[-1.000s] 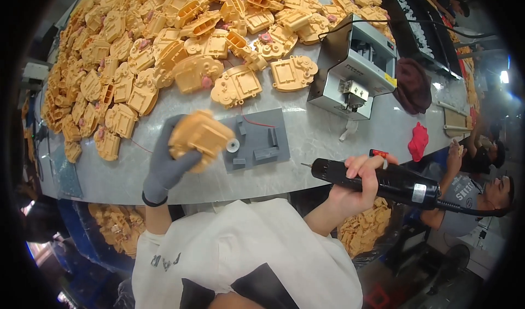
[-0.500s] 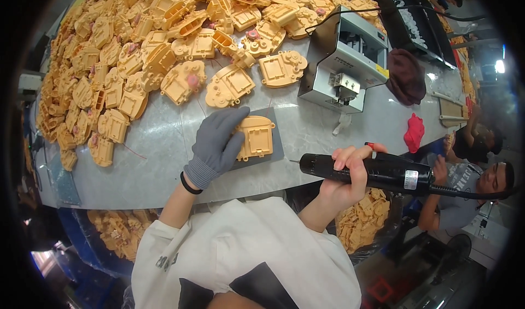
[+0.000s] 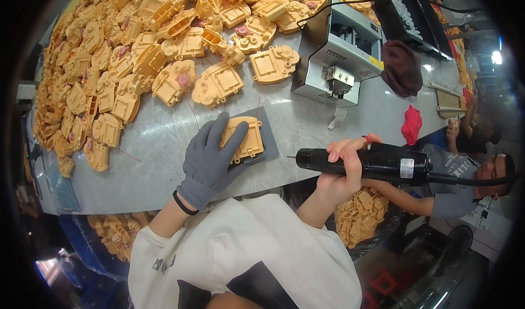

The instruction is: The person assembles yellow plastic toy tank components by hand on a production line, securing them with screws using a power screwdriver.

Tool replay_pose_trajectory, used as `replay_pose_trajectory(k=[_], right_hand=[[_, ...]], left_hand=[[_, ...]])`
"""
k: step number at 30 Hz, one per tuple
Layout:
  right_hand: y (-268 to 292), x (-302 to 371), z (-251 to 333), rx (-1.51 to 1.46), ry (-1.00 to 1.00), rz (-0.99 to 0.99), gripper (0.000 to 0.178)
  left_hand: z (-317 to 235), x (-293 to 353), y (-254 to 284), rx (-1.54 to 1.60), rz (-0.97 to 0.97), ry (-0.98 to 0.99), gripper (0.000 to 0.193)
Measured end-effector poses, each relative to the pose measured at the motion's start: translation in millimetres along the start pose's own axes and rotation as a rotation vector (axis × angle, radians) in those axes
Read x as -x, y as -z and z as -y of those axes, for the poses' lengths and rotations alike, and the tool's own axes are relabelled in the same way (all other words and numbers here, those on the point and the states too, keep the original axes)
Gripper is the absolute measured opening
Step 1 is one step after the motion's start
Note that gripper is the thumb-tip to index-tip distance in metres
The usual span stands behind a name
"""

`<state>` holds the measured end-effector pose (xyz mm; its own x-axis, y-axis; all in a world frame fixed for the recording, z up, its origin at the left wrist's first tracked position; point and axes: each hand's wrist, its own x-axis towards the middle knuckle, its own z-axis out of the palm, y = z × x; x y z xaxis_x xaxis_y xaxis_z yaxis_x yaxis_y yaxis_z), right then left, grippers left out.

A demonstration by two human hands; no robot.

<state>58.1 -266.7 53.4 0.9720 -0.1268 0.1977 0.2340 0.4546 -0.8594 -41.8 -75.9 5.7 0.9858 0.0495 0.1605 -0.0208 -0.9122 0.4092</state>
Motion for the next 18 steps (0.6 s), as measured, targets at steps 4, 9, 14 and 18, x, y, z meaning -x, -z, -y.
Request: replay_pose_trajectory(k=[4,9,14,18], right_hand=[[1.6,-0.6,-0.3,0.005,0.002,0.003,0.044],[-1.6,-1.8,-2.3,0.024,0.007,-0.003,0.045],[-3.4,-21.0,0.1,0.01,0.105,0.044,0.046],[-17.1,-80.2,1.5,0.152,0.354,-0.001,0.037]], left_hand=[[-1.7,6.2,-3.6,0.0,-0.007,-0.01,0.076],[1.5,-2.9,1.5,0.08,-0.019,-0.046,0.079],[9.4,-3.8,-3.4,0.064,-0.004,-0.077,0.077],[7.2,-0.9,-0.9,0.069,-0.002,-0.086,0.078]])
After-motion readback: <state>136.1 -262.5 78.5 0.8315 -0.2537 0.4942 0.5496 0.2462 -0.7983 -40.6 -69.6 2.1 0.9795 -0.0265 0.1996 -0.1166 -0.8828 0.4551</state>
